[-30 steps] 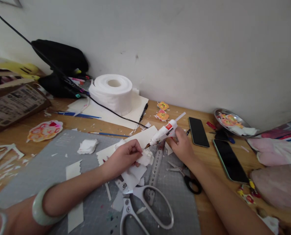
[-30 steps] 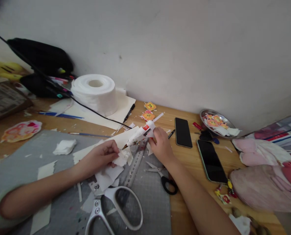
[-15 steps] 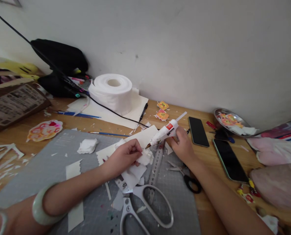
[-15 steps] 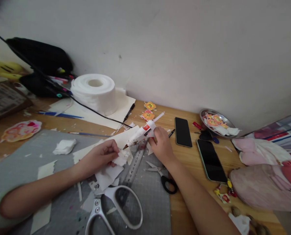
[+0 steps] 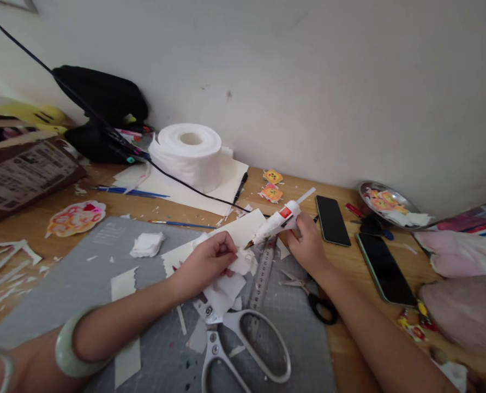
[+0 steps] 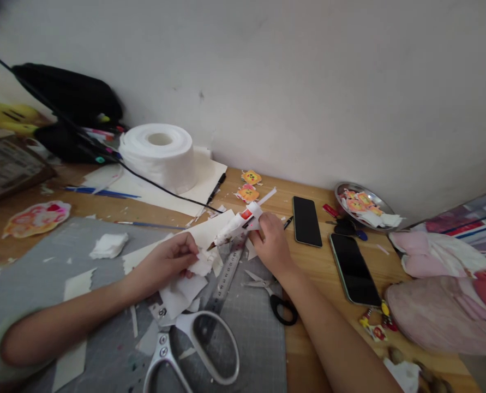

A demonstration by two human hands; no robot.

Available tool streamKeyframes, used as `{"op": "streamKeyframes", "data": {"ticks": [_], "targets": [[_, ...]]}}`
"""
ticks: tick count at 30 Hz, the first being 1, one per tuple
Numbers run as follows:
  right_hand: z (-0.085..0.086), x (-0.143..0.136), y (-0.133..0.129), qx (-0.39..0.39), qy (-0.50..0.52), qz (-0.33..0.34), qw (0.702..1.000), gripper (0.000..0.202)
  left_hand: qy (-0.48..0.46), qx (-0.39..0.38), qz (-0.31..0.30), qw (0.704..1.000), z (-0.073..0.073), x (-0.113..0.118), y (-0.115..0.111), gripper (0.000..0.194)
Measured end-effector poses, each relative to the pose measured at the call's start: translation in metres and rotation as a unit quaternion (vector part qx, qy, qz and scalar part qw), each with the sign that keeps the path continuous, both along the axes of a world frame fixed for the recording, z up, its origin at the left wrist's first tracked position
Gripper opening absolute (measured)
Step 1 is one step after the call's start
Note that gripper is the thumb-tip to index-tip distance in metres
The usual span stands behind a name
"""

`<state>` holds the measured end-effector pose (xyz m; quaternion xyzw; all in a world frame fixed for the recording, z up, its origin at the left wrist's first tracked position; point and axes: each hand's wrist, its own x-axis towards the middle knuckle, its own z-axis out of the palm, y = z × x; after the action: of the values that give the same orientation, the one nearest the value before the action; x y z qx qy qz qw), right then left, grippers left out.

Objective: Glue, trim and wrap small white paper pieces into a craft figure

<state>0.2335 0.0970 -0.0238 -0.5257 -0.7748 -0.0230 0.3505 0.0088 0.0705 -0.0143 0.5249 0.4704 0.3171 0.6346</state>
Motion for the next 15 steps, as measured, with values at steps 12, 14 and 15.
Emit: {"op": "streamKeyframes", "data": {"ticks": [12, 14, 15], "targets": [[-0.0005, -0.0001, 0.0001, 0.007, 0.008, 0.006, 1.0, 0.006, -0.002, -0.002, 0.012, 1.0, -0.0001, -0.0017, 0.0007, 0.009], [-0.0005, -0.0002, 0.0001, 0.005, 0.008, 0.005, 1.0, 0.007, 0.001, -0.002, 0.013, 1.0, -0.0004, -0.0021, 0.0008, 0.009], [-0.0006, -0.0001, 0.0001, 0.005, 0.008, 0.005, 1.0, 0.007, 0.002, -0.003, 0.013, 1.0, -0.0003, -0.0021, 0.0008, 0.009]]}}
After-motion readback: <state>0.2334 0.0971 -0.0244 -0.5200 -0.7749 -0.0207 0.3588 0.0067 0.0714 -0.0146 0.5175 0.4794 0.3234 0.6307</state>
